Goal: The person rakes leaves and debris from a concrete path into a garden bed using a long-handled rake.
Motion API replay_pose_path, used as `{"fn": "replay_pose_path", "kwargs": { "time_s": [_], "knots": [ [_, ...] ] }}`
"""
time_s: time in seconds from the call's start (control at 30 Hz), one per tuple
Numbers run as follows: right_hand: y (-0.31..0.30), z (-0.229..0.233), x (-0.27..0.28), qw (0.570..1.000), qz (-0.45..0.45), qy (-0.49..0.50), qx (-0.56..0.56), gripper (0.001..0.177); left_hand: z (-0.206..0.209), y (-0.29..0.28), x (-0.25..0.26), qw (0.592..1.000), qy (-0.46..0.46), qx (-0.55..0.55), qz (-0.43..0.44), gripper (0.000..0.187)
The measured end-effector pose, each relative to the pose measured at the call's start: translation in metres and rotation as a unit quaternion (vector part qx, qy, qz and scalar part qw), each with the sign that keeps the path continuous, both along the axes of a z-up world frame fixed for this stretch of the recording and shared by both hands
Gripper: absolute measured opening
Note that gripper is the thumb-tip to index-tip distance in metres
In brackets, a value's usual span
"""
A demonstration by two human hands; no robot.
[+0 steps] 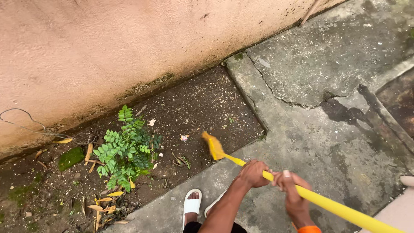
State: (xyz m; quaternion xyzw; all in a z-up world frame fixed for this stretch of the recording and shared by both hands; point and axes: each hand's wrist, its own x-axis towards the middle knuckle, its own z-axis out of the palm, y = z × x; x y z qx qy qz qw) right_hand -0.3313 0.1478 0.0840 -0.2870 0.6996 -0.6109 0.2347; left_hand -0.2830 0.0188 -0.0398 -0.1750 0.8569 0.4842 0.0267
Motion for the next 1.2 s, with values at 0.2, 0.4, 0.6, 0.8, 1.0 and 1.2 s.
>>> {"fn": "replay_pose_path", "kwargs": {
  "time_s": [0.2, 0.4, 0.6, 0.8, 1.0, 1.2],
  "knots": [
    [-0.007, 0.051, -0.02, 0.998, 0.022, 0.015, -0.052, 0.045, 0.064, -0.009, -0.02, 0.997, 0.048, 0.023, 0.049, 0.033],
    [-0.022, 0.049, -0.038, 0.986, 0.032, 0.132, 0.099, 0.026, 0.028, -0.007, -0.066, 0.954, 0.263, 0.019, 0.143, 0.042],
    [-0.023, -0.028, -0.043, 0.982, 0.047, 0.141, 0.118, 0.028, -0.043, -0.007, -0.078, 0.982, 0.072, 0.152, 0.081, 0.033],
    [-0.007, -0.045, -0.032, 0.998, -0.004, -0.04, 0.043, 0.04, -0.072, 0.013, -0.048, 0.994, -0.01, 0.07, 0.088, 0.025],
    [-0.02, -0.027, -0.017, 0.99, -0.022, -0.137, -0.025, 0.044, -0.04, -0.011, -0.01, 0.993, -0.109, 0.021, 0.048, 0.034],
    [-0.03, 0.015, -0.01, 0.989, 0.041, -0.131, -0.062, 0.046, 0.016, -0.03, 0.024, 0.997, -0.019, -0.061, 0.048, 0.013]
  ]
}}
